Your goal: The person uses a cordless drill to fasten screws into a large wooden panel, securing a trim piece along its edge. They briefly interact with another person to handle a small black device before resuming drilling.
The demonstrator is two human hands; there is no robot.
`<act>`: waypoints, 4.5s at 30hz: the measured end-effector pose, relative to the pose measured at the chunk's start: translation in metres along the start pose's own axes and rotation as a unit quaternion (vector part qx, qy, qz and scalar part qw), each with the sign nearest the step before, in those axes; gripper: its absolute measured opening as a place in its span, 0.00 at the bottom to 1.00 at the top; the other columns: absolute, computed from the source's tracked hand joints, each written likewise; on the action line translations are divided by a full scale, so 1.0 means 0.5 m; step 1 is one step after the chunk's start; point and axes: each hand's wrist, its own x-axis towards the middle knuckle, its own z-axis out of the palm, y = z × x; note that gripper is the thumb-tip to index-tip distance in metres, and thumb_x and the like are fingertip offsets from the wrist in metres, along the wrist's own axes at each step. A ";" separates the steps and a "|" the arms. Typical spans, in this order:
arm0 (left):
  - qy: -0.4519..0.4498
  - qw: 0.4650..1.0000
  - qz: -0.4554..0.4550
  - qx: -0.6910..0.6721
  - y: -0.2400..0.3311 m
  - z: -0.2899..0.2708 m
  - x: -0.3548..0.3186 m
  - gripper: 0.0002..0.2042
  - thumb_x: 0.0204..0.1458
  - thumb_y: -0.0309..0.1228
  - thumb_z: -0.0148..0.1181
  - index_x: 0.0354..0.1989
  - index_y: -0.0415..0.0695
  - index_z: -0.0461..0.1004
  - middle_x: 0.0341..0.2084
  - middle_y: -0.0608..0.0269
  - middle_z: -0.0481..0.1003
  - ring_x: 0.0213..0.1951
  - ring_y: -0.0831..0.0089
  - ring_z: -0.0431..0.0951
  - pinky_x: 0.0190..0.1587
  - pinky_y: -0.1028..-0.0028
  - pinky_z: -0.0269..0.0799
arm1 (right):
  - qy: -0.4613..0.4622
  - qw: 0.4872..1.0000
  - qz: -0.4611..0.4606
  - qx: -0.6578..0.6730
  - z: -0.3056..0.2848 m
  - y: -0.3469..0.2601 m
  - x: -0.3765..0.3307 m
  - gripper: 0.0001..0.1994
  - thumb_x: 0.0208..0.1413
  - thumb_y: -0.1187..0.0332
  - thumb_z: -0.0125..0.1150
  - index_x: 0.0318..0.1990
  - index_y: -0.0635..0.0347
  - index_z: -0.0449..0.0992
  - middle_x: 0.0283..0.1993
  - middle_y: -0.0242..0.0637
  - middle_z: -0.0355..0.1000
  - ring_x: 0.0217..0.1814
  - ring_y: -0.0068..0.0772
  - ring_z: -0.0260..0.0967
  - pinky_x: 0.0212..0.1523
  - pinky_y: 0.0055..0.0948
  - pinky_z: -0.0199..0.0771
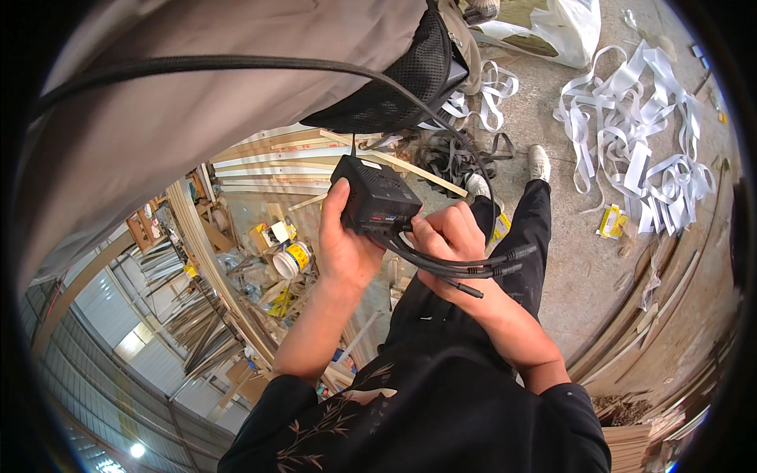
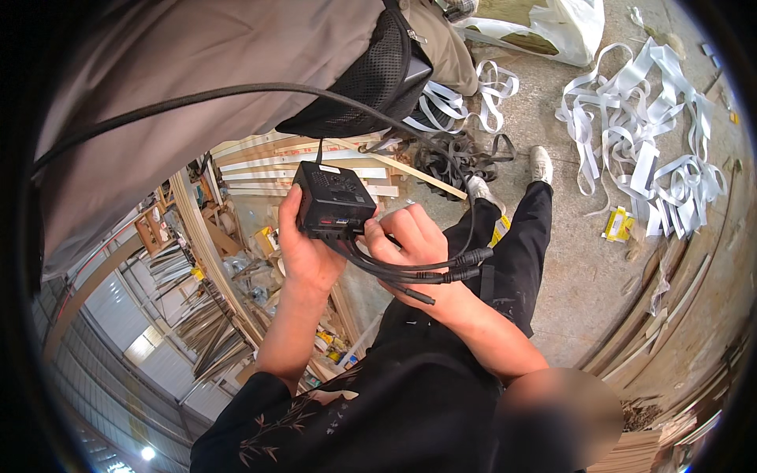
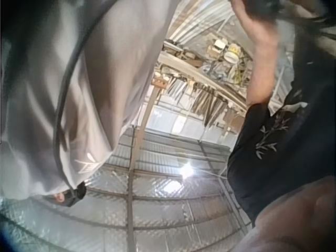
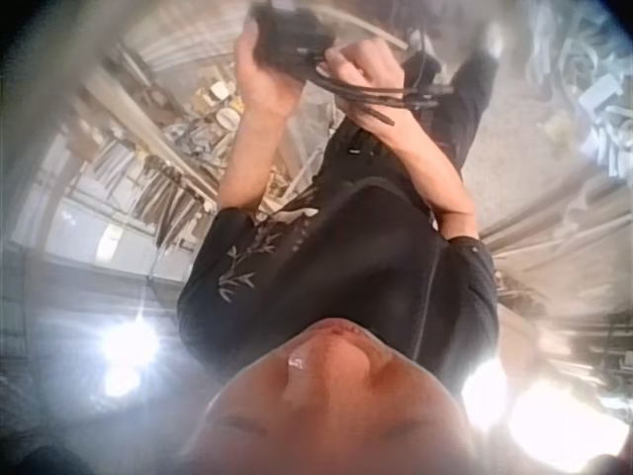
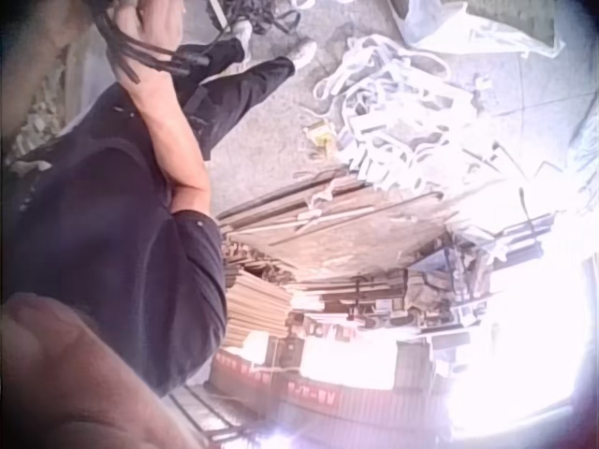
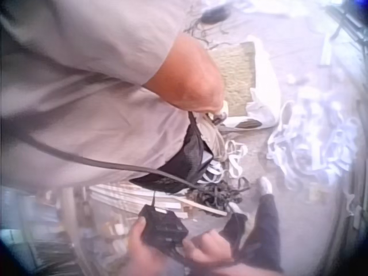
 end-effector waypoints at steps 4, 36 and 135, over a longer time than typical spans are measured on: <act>0.013 1.000 0.002 0.020 -0.004 -0.003 -0.003 0.24 0.66 0.52 0.49 0.54 0.43 0.76 0.45 0.59 0.82 0.46 0.62 0.83 0.54 0.59 0.79 | -0.010 0.998 -0.028 -0.062 0.008 0.007 -0.007 0.16 0.40 0.79 0.66 0.41 0.64 0.74 0.30 0.38 0.60 0.28 0.38 0.60 0.27 0.35 0.61; -0.056 0.990 -0.120 0.044 0.000 -0.025 0.034 0.20 0.65 0.44 0.55 0.56 0.41 0.74 0.45 0.60 0.80 0.44 0.69 0.83 0.49 0.65 0.83 | -0.151 0.961 0.120 0.198 0.014 0.090 0.027 0.51 0.31 0.50 0.82 0.64 0.69 0.64 0.53 0.54 0.70 0.57 0.59 0.72 0.60 0.45 0.72; 0.087 0.669 0.596 0.435 0.100 -0.323 0.252 0.09 0.60 0.20 0.59 0.40 0.43 0.63 0.26 0.53 0.71 0.33 0.47 0.75 0.38 0.52 0.67 | -0.235 0.804 0.538 -0.094 0.362 0.103 0.373 0.20 0.64 0.51 0.54 0.26 0.57 0.70 0.20 0.37 0.67 0.14 0.33 0.64 0.15 0.38 0.66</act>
